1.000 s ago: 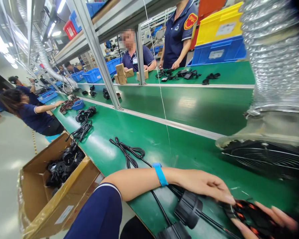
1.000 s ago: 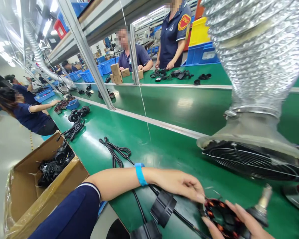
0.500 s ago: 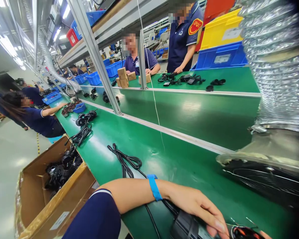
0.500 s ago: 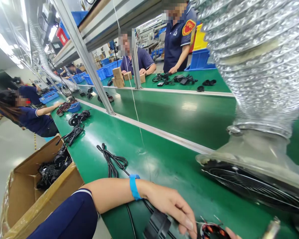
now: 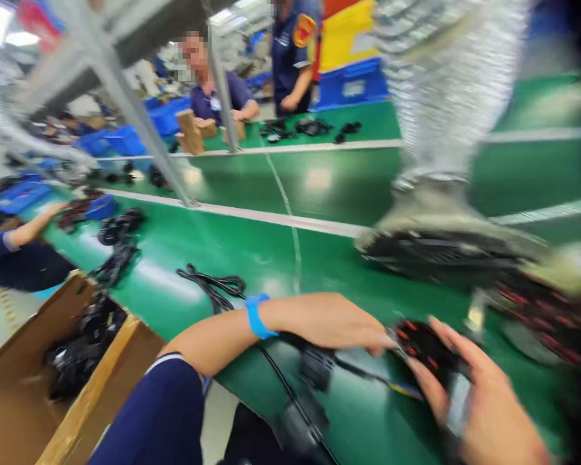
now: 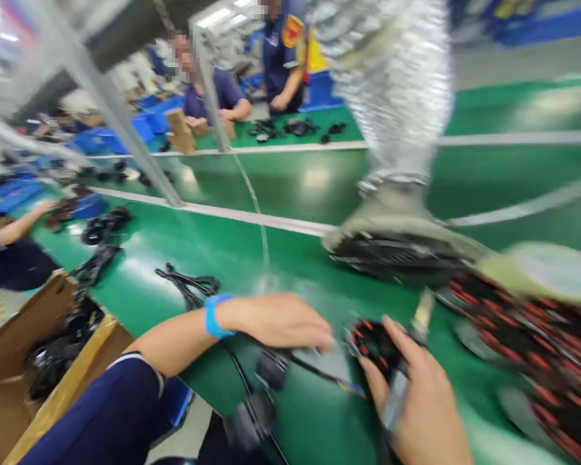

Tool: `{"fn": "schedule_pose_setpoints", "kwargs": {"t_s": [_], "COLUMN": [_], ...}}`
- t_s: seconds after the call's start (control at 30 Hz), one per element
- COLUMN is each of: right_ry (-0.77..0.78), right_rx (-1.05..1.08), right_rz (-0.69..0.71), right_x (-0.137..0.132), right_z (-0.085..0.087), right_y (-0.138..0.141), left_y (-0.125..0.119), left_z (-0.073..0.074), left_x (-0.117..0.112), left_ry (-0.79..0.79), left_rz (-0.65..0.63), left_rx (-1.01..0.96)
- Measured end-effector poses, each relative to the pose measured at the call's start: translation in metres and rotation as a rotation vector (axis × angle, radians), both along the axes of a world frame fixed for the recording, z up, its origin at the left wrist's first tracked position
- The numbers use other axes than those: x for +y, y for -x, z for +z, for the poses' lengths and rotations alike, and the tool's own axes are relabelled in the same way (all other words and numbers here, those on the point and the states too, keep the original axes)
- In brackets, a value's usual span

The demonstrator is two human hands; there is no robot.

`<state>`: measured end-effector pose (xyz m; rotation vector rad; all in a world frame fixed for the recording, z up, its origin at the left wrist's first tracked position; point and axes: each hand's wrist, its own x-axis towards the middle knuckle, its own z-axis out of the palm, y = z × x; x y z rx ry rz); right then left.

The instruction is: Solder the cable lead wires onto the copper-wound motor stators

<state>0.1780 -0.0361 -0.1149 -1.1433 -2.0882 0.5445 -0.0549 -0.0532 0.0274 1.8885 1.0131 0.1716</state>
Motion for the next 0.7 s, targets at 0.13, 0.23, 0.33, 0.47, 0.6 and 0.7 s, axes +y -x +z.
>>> {"fn": "schedule_pose_setpoints", "kwargs": {"t_s": [0.13,0.23,0.33,0.47,0.6,0.7], "right_ry": [-0.120,-0.154,-0.202,-0.229,-0.148,-0.022], "right_rx": [0.069,0.194,0.296,0.317,0.239,0.241], "right_rz": [-0.043,-0.043,-0.031,0.012,0.123,0.224], "right_x": [-0.008,-0.007,-0.014,-0.025,-0.032,-0.038], "right_z": [0.025,0.035,0.043,0.051,0.060,0.070], "right_y": [-0.005,-0.007,-0.007,-0.005,-0.004,-0.001], "left_y": [-0.003,-0.012,-0.027,-0.041,-0.039,-0.031], "left_z": [0.011,0.010,0.008,-0.005,-0.013,-0.011], "left_x": [-0.008,-0.015,-0.031,-0.043,-0.034,-0.023], "left_ry": [-0.055,-0.248,-0.483,-0.616,-0.545,-0.431], "left_rz": [0.006,-0.028,-0.111,-0.185,-0.210,-0.160], "left_rx": [0.013,0.200,0.510,0.734,0.727,0.621]}}
